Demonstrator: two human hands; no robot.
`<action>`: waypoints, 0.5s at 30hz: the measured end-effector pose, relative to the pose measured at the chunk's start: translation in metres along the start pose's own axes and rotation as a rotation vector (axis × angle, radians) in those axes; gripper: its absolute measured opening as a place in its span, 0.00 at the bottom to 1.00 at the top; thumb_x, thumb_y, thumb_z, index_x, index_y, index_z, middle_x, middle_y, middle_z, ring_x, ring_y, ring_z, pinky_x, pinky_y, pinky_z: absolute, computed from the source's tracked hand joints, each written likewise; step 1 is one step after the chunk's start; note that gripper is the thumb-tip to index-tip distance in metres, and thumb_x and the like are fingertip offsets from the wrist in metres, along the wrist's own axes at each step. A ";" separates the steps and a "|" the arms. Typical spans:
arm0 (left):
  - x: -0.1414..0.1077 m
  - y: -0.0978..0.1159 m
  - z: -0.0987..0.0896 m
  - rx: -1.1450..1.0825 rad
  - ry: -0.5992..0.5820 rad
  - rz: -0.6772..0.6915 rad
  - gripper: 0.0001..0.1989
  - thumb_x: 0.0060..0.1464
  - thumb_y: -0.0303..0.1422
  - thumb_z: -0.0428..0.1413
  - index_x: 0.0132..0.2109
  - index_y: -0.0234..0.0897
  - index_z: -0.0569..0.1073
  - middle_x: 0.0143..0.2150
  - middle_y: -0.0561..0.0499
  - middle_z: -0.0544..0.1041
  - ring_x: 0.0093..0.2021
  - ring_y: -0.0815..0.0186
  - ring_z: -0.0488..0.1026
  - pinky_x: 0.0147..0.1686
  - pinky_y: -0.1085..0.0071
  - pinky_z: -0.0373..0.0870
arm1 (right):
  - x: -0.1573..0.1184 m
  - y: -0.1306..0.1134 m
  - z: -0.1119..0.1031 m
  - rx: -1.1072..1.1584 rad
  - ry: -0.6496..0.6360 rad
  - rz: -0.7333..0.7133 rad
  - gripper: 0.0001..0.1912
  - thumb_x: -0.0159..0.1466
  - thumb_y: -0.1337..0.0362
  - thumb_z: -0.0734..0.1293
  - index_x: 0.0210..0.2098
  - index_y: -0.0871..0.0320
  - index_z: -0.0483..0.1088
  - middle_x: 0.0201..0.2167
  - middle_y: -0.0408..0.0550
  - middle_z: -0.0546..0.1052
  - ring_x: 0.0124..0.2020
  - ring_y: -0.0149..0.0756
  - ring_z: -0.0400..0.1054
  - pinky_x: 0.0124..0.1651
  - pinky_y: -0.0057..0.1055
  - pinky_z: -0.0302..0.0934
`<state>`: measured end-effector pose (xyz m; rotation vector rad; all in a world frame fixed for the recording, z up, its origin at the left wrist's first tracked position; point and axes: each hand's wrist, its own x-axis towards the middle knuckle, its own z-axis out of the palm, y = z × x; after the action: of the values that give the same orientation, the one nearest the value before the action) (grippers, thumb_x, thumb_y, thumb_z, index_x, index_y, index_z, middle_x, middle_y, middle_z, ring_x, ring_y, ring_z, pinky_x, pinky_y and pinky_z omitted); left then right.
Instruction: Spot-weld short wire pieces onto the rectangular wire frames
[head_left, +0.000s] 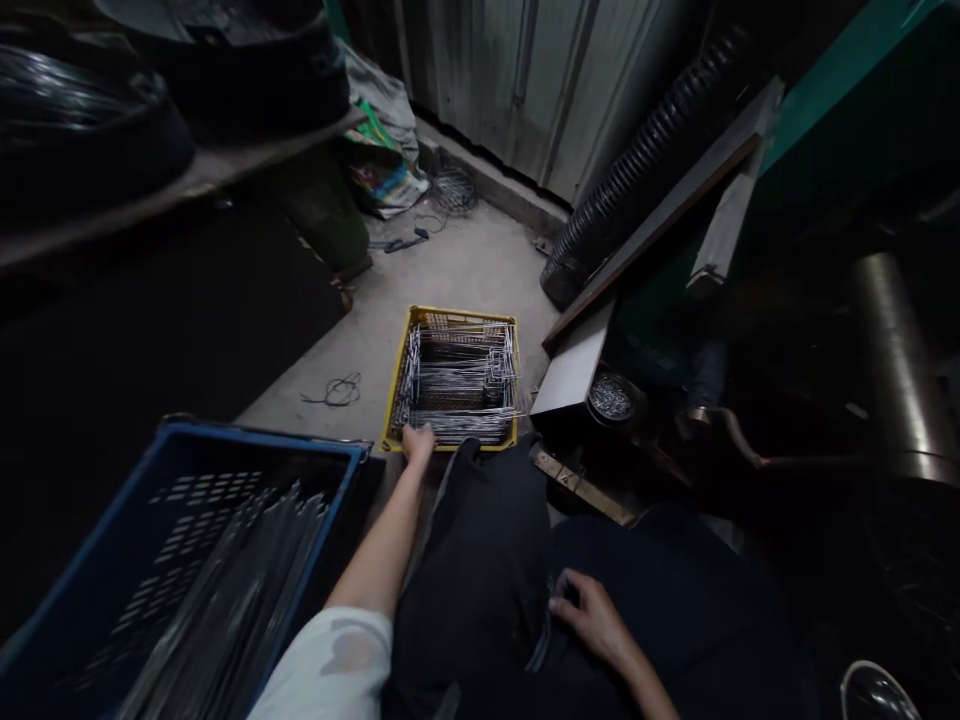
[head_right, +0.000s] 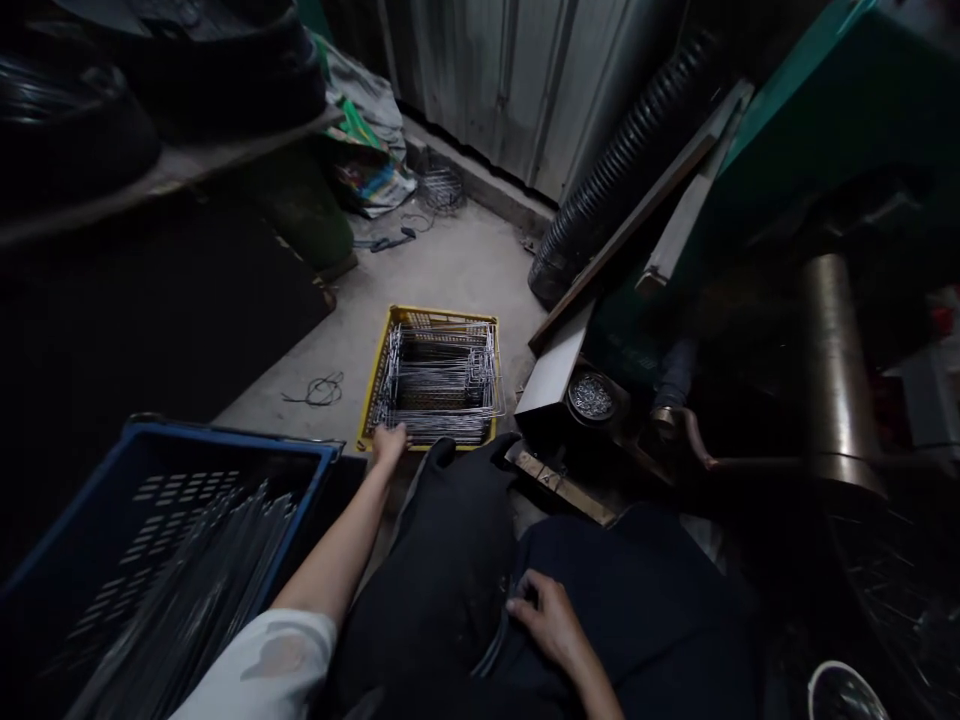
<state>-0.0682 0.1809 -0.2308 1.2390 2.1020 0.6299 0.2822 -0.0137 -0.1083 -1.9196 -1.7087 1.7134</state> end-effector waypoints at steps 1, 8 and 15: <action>-0.002 0.000 0.005 0.072 0.003 -0.003 0.17 0.62 0.37 0.56 0.55 0.35 0.69 0.53 0.43 0.73 0.47 0.57 0.74 0.45 0.55 0.75 | 0.002 0.002 0.000 0.027 -0.009 0.015 0.09 0.56 0.58 0.67 0.28 0.58 0.69 0.27 0.42 0.73 0.31 0.34 0.63 0.35 0.26 0.54; 0.027 0.018 0.063 0.409 -0.250 0.272 0.23 0.60 0.37 0.58 0.60 0.38 0.67 0.62 0.41 0.67 0.59 0.49 0.66 0.57 0.44 0.64 | 0.009 0.008 0.001 0.124 -0.027 0.120 0.17 0.52 0.51 0.71 0.28 0.58 0.68 0.22 0.40 0.68 0.27 0.31 0.59 0.31 0.26 0.53; 0.056 0.002 0.068 0.551 -0.429 0.372 0.15 0.62 0.36 0.57 0.53 0.35 0.72 0.54 0.43 0.73 0.52 0.54 0.72 0.51 0.50 0.71 | 0.011 0.015 0.000 0.218 -0.032 0.113 0.18 0.50 0.51 0.73 0.28 0.59 0.67 0.20 0.36 0.64 0.24 0.28 0.55 0.28 0.24 0.49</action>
<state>-0.0397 0.2381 -0.2921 1.8977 1.7374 -0.0964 0.2896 -0.0113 -0.1254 -1.9329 -1.3789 1.8890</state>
